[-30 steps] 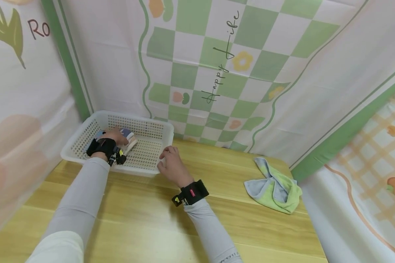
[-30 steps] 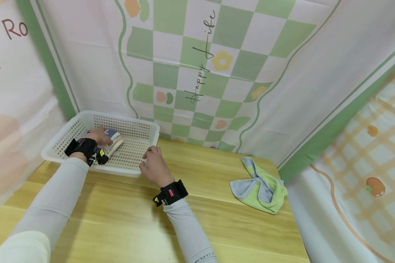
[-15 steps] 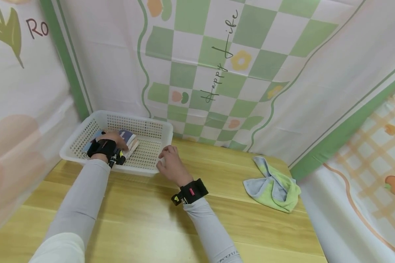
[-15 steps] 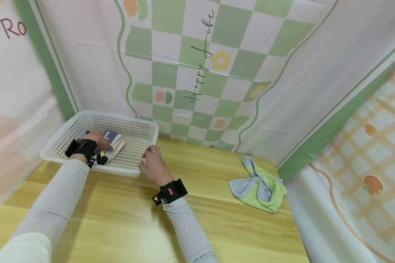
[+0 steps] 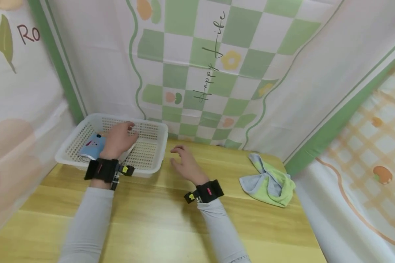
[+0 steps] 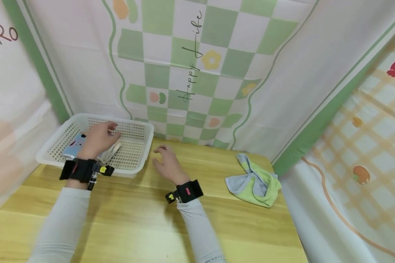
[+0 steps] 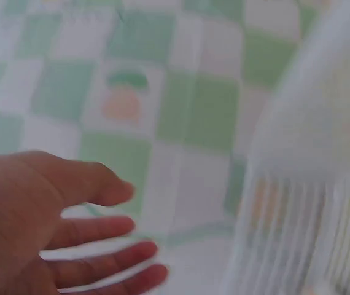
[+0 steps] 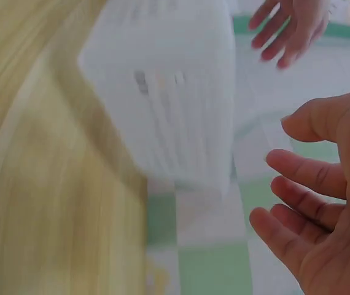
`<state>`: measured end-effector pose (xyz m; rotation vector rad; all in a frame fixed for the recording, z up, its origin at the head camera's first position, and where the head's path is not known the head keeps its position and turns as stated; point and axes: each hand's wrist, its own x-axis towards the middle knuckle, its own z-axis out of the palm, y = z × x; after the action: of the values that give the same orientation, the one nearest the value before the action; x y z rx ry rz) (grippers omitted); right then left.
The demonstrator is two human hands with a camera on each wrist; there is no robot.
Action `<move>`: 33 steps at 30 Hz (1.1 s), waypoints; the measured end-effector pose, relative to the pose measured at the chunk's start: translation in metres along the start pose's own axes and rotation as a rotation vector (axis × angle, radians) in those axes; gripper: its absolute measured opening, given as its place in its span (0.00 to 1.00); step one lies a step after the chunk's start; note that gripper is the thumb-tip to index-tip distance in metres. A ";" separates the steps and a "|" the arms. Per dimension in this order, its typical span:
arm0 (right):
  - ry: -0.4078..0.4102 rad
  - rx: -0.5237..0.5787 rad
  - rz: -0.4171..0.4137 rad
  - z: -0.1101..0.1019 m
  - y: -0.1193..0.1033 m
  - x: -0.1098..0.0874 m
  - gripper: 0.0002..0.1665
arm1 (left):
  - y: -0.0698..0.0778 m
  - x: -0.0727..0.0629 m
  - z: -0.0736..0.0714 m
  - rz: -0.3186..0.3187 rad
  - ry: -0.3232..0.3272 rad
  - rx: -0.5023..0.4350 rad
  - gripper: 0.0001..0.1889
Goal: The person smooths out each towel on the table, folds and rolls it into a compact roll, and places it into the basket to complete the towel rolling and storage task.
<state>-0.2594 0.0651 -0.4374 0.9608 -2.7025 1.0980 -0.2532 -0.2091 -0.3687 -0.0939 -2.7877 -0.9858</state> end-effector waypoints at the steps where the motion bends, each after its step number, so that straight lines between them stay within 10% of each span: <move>1: 0.027 0.001 0.011 -0.008 0.006 -0.007 0.20 | 0.007 -0.004 0.006 0.035 0.025 -0.045 0.24; 7: 0.180 -0.039 0.190 -0.051 0.051 -0.065 0.20 | 0.044 -0.034 0.057 0.223 0.069 -0.297 0.16; 12: 0.239 -0.106 0.374 -0.063 0.086 -0.124 0.20 | 0.065 -0.066 0.113 0.280 -0.053 -0.361 0.15; 20: 0.097 -0.354 0.665 -0.071 0.107 -0.179 0.30 | 0.077 -0.084 0.163 0.280 -0.247 -0.311 0.12; 33: 0.150 -0.566 0.362 -0.063 0.090 -0.187 0.13 | 0.094 -0.082 0.190 0.342 -0.372 -0.262 0.15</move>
<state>-0.1716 0.2540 -0.4984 0.2984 -2.8614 0.3551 -0.1896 -0.0167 -0.4711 -0.8391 -2.7883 -1.3430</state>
